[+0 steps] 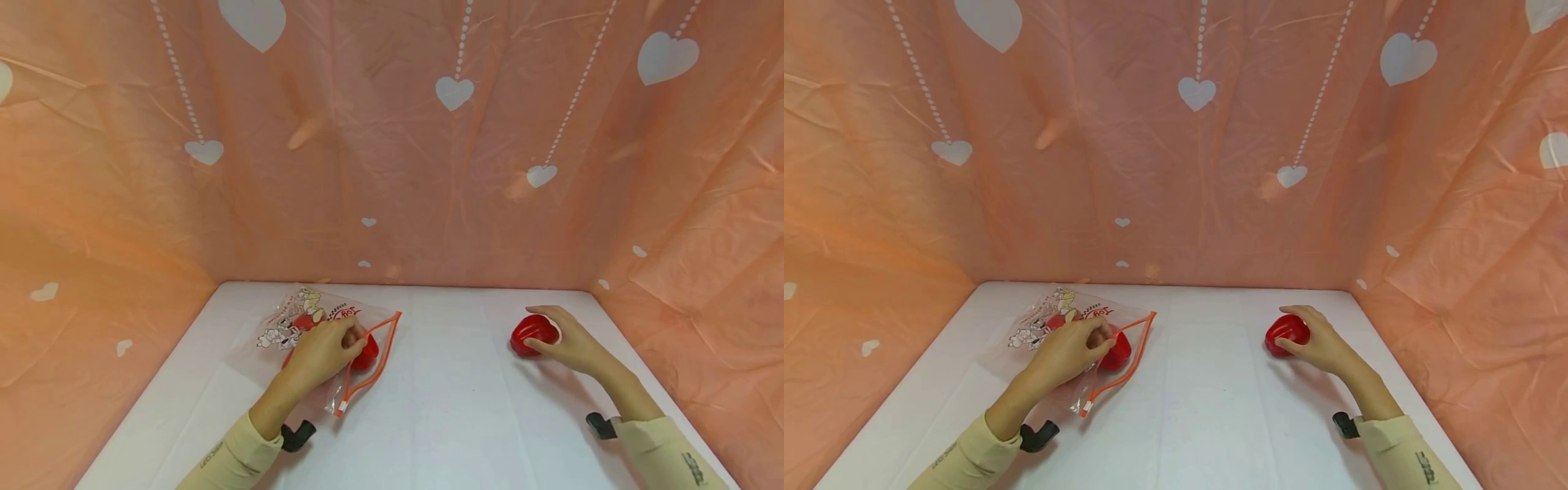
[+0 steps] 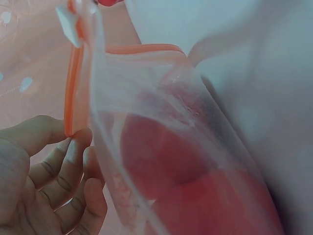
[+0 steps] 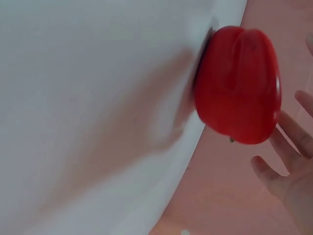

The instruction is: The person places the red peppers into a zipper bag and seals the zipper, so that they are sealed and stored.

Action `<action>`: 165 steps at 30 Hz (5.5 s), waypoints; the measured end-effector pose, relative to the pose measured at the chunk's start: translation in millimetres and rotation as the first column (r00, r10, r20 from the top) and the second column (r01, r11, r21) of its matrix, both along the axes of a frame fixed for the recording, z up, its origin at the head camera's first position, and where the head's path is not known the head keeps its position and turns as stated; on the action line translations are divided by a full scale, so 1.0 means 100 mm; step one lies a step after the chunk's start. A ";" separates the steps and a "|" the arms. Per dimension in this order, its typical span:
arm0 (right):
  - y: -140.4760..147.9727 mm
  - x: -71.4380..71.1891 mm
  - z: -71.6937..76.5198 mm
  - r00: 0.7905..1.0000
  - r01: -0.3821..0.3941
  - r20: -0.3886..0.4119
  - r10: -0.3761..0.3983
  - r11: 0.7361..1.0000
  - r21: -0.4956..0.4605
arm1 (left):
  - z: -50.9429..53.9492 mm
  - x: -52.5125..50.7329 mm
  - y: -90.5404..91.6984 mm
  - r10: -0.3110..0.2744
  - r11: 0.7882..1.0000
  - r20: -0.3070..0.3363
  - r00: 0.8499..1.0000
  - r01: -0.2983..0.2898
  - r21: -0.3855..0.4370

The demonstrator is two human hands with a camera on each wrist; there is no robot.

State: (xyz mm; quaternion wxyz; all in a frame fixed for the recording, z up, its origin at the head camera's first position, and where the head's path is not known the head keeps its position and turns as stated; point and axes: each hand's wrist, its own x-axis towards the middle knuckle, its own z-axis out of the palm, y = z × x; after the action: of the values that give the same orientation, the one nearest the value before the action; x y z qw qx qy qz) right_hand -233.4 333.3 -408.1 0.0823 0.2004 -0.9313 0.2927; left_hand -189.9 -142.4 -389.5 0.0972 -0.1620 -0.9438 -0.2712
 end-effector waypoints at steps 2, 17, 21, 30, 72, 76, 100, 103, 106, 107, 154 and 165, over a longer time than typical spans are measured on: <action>0.02 -0.01 0.00 1.000 0.004 0.024 -0.005 1.000 0.005 | 0.00 0.00 0.00 0.002 1.000 0.005 1.000 -0.002 -0.001; 0.14 -0.02 -0.08 0.981 0.044 0.187 -0.048 0.999 0.027 | -0.01 -0.01 -0.01 0.002 1.000 -0.011 1.000 -0.002 -0.016; 0.15 -0.01 -0.08 0.980 0.034 0.195 -0.039 0.999 0.029 | -0.01 -0.01 -0.01 -0.005 1.000 -0.011 1.000 0.005 -0.009; 0.21 -0.02 -0.07 0.986 -0.011 0.167 0.010 1.000 0.010 | -0.01 -0.02 0.00 -0.002 1.000 0.015 1.000 0.002 -0.011; -0.29 0.02 -0.11 0.983 -0.011 0.181 0.027 0.996 -0.086 | -0.01 0.00 0.02 0.011 1.000 0.024 1.000 -0.010 -0.004; -0.37 0.02 -0.13 0.987 -0.037 0.155 0.049 0.996 -0.082 | -0.01 -0.01 0.02 0.009 1.000 0.021 1.000 -0.009 -0.008; -0.93 0.13 -0.20 0.992 -0.091 0.084 0.098 0.992 -0.084 | 0.00 -0.01 0.03 0.013 1.000 0.019 1.000 -0.012 -0.013; -0.99 0.14 -0.19 0.991 -0.092 0.092 0.100 0.992 -0.092 | -0.01 -0.01 0.03 0.014 1.000 0.023 1.000 -0.014 -0.014; -1.06 0.16 -0.18 0.990 -0.099 0.092 0.108 0.990 -0.097 | -0.02 -0.01 0.02 0.013 1.000 0.025 1.000 -0.013 -0.011; -1.08 0.16 -0.18 0.990 -0.102 0.091 0.111 0.990 -0.100 | -0.02 -0.01 0.02 0.013 1.000 0.025 1.000 -0.013 -0.008; -2.03 0.42 -0.27 0.955 -0.066 0.275 0.115 0.981 -0.182 | 0.01 -0.02 0.01 0.016 1.000 0.020 1.000 -0.016 -0.012; -2.15 0.39 -0.28 0.941 -0.069 0.308 0.140 0.970 -0.231 | 0.02 -0.01 0.01 0.011 1.000 0.040 0.999 -0.011 0.000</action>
State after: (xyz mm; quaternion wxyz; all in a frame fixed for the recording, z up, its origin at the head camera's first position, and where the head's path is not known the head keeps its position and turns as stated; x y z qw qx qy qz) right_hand -194.3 118.6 -435.8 -0.0651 0.1892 -0.8826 0.4255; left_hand -190.8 -140.9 -387.5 0.0799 -0.1513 -0.9465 -0.2737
